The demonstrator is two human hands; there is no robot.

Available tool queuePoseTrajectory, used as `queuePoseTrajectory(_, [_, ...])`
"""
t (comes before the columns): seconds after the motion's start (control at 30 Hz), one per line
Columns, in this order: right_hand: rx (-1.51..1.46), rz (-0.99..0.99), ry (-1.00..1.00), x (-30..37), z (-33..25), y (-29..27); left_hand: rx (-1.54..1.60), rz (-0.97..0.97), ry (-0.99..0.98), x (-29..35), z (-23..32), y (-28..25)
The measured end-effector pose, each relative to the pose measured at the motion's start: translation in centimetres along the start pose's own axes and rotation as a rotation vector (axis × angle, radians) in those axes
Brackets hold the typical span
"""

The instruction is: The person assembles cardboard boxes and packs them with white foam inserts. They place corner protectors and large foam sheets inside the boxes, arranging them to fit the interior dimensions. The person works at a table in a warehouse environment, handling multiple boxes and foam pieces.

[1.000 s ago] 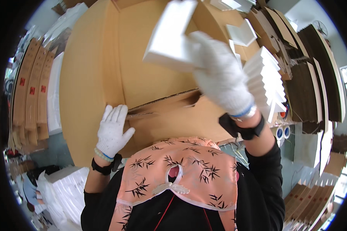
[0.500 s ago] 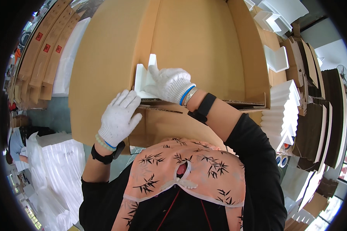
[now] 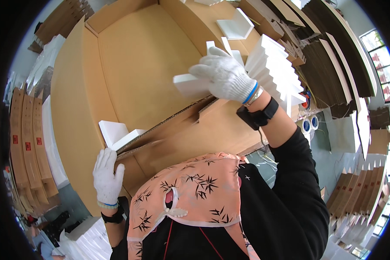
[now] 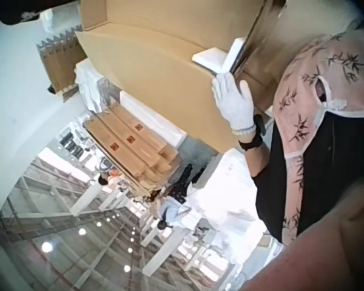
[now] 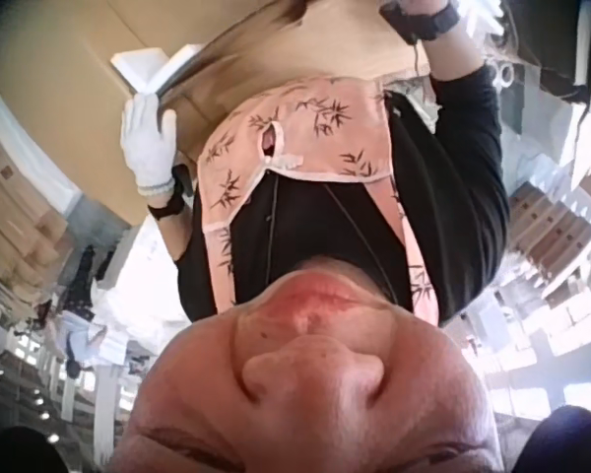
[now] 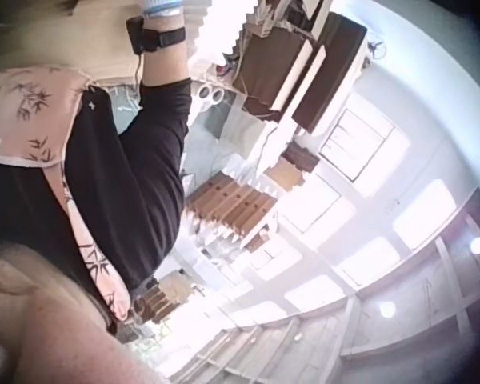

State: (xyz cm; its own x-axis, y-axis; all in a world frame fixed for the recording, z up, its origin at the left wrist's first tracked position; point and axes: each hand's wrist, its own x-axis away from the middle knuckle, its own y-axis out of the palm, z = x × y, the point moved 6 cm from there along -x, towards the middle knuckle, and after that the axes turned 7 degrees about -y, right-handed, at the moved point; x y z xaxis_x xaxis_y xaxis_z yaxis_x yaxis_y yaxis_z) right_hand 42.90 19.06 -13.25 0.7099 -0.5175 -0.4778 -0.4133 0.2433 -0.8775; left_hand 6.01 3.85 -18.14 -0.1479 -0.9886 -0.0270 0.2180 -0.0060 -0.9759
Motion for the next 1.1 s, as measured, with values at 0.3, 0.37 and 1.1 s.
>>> queuePoseTrajectory(0.3, [0.268,-0.045,0.203,7.3,1.8,3.9,-0.078,-0.001,-0.037,0.2,0.9,0.4])
queuePoseTrajectory(0.37, [0.224,0.275,0.182,7.4,2.0,3.6,-0.097,0.042,-0.015,1.0,1.4,-0.1])
queuePoseTrajectory(1.1, [-0.827,1.106,1.448,63.4,1.6,-17.2,0.154,-0.166,0.12,4.1,23.9,14.0])
